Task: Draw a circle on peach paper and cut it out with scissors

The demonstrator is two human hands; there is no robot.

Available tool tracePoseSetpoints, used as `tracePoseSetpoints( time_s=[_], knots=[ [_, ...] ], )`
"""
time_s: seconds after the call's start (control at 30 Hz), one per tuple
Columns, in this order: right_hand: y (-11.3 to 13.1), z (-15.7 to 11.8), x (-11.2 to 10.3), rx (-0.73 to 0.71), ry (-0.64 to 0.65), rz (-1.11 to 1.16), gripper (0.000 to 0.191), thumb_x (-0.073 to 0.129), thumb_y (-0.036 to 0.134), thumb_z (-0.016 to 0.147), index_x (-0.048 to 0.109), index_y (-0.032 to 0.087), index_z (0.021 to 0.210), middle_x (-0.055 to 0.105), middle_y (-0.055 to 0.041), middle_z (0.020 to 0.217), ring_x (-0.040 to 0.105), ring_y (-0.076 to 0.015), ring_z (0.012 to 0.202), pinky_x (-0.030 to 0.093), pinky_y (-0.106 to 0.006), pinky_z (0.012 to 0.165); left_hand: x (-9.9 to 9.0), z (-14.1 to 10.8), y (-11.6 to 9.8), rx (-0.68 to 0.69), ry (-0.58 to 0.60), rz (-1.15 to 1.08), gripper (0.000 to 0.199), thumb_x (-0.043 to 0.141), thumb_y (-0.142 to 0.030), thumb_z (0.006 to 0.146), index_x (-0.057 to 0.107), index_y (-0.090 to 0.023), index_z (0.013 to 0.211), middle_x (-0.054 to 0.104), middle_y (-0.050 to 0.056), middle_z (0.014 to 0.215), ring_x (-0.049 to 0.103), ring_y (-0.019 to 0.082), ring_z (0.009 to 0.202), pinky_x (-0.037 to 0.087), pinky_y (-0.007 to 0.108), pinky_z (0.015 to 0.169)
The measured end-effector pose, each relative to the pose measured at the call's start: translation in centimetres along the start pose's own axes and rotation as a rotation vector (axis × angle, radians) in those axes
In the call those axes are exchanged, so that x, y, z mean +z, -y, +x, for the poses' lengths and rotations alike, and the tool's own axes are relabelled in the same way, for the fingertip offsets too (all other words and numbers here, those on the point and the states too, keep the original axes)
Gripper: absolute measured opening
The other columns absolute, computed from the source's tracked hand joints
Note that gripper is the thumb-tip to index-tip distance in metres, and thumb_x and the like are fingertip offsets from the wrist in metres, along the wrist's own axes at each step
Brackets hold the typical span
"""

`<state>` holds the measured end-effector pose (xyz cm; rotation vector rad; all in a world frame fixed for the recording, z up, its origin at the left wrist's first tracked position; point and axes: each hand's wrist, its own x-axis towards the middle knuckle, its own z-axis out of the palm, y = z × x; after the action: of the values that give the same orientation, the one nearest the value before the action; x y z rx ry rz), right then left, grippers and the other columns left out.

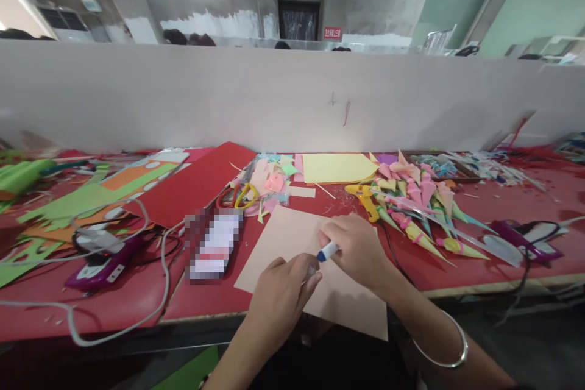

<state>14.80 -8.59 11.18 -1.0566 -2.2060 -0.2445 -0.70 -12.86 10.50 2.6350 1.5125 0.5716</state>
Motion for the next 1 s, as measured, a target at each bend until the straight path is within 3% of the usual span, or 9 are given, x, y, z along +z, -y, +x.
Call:
tracePoseSetpoints(
  time_s=[0.3,0.53,0.67,0.83,0.93,1.0],
  knots=[
    [0.0,0.1,0.0,-0.144,0.223,-0.134,0.02,0.045,0.014,0.078,0.053,0.018,0.06,0.056,0.0005,0.052,0.046,-0.012,0.048,0.021,-0.027,0.051,0.1,0.2,0.2,-0.004,0.107,0.111,0.03,0.028,-0.031,0.087,0.051,-0.018,0.072,0.057,0.001,0.056,0.05,0.016,0.052,0.033,0.026,0.051],
    [0.5,0.0,0.4,-0.175,0.432,-0.215,0.021,0.042,0.015,0.08,0.055,0.016,0.063,0.061,-0.0032,0.054,0.053,-0.0139,0.047,0.02,-0.027,0.046,0.5,-0.1,0.4,-0.065,0.281,0.236,0.029,0.03,-0.034,0.086,0.052,-0.017,0.079,0.06,0.005,0.059,0.057,0.021,0.057,0.035,0.028,0.05],
    [0.8,-0.5,1.3,-0.189,0.399,-0.235,0.03,0.038,0.019,0.084,0.055,0.016,0.06,0.059,-0.0035,0.05,0.051,-0.0147,0.044,0.019,-0.028,0.045,1.3,-0.6,0.5,-0.116,0.33,0.204,0.033,0.026,-0.036,0.087,0.052,-0.016,0.087,0.062,0.007,0.061,0.059,0.023,0.058,0.037,0.029,0.05],
    [-0.2,-0.4,1.6,-0.246,0.239,-0.232,0.024,0.04,0.018,0.084,0.054,0.017,0.064,0.058,-0.0028,0.058,0.052,-0.0159,0.056,0.028,-0.028,0.054,1.6,-1.6,1.2,-0.155,0.362,0.097,0.036,0.02,-0.039,0.087,0.051,-0.019,0.086,0.061,0.004,0.062,0.059,0.021,0.059,0.038,0.028,0.051],
    [-1.6,-0.4,0.9,-0.05,0.119,-0.21,0.025,0.041,0.03,0.085,0.056,0.016,0.072,0.06,-0.0065,0.07,0.054,-0.0191,0.068,0.033,-0.03,0.063,1.8,-2.5,3.1,-0.234,0.339,0.044,0.035,0.021,-0.037,0.087,0.051,-0.019,0.082,0.061,0.003,0.064,0.059,0.018,0.063,0.04,0.027,0.056],
    [-2.2,-1.1,0.6,0.125,0.116,-0.113,0.029,0.039,0.039,0.084,0.056,0.015,0.082,0.062,-0.0071,0.073,0.056,-0.0198,0.069,0.035,-0.029,0.062,2.5,-3.3,5.0,-0.28,0.285,0.045,0.032,0.024,-0.032,0.087,0.052,-0.018,0.082,0.063,0.004,0.074,0.06,0.017,0.07,0.043,0.027,0.062]
  ],
)
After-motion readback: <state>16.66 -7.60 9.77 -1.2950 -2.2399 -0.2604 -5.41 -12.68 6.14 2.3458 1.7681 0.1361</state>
